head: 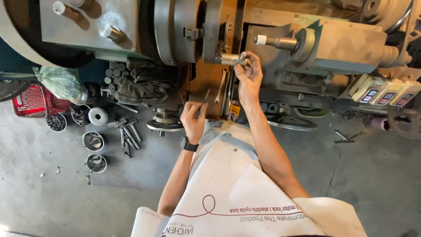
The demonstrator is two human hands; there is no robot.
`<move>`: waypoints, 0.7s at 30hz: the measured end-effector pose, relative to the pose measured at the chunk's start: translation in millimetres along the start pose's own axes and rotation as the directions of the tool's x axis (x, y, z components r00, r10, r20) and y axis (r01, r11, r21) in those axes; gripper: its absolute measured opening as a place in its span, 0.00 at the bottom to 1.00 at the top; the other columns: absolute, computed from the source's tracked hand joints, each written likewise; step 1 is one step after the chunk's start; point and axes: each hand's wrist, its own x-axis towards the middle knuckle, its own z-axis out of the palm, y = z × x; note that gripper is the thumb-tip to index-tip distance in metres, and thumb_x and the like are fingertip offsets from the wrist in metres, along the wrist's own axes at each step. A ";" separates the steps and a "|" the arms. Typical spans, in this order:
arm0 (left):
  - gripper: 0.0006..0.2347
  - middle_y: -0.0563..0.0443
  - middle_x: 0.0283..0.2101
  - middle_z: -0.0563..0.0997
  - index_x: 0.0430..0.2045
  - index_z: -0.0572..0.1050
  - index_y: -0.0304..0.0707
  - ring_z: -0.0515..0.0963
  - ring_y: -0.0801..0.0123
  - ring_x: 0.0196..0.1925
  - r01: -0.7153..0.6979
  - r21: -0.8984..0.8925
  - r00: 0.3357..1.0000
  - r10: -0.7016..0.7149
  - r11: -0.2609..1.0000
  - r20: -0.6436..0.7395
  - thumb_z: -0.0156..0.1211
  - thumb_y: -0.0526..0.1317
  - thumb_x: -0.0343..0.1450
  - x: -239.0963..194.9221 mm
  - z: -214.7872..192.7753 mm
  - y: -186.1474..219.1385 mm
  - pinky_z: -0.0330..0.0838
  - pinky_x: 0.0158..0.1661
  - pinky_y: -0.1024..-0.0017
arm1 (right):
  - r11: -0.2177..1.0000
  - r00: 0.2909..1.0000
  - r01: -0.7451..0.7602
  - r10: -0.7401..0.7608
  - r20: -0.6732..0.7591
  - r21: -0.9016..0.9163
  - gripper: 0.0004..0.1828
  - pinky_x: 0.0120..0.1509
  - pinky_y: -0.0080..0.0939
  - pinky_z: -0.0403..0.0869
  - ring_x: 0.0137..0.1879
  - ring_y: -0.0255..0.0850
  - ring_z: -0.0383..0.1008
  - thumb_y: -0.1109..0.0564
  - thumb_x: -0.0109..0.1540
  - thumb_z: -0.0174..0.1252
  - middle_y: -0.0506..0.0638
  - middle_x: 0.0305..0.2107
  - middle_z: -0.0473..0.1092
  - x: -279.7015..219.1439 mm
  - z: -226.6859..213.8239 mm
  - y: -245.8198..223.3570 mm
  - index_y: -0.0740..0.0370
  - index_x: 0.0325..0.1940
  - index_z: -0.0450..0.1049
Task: Setting up a metal workpiece in a lathe machine by adjusting the carriage position and securing the part in the chuck.
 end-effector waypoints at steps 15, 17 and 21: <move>0.07 0.51 0.25 0.70 0.20 0.74 0.38 0.74 0.64 0.28 -0.246 0.405 0.807 0.418 0.881 -0.418 0.60 0.25 0.64 132.2 -185.4 39.9 0.68 0.33 0.73 | 0.995 0.995 0.010 -0.019 -0.100 -0.094 0.18 0.59 0.46 0.69 0.50 0.38 0.65 0.67 0.60 0.53 0.47 0.43 0.63 -62.3 -67.7 18.8 0.53 0.51 0.62; 0.03 0.48 0.28 0.70 0.24 0.75 0.35 0.72 0.63 0.28 -0.242 0.495 0.829 0.442 0.835 -0.341 0.60 0.27 0.66 172.9 -217.6 41.5 0.66 0.31 0.70 | 0.998 0.998 -0.025 0.022 -0.055 -0.062 0.18 0.57 0.43 0.68 0.49 0.36 0.65 0.68 0.61 0.51 0.45 0.43 0.63 -90.6 -65.0 3.2 0.52 0.52 0.62; 0.03 0.40 0.31 0.69 0.32 0.75 0.28 0.70 0.53 0.29 -0.405 0.579 0.866 0.500 0.708 -0.005 0.54 0.29 0.70 256.5 -254.5 29.7 0.61 0.28 0.63 | 0.985 0.990 -0.137 0.132 -0.054 -0.106 0.17 0.54 0.39 0.65 0.48 0.33 0.60 0.69 0.62 0.45 0.43 0.44 0.58 -132.8 -64.5 -10.6 0.55 0.52 0.61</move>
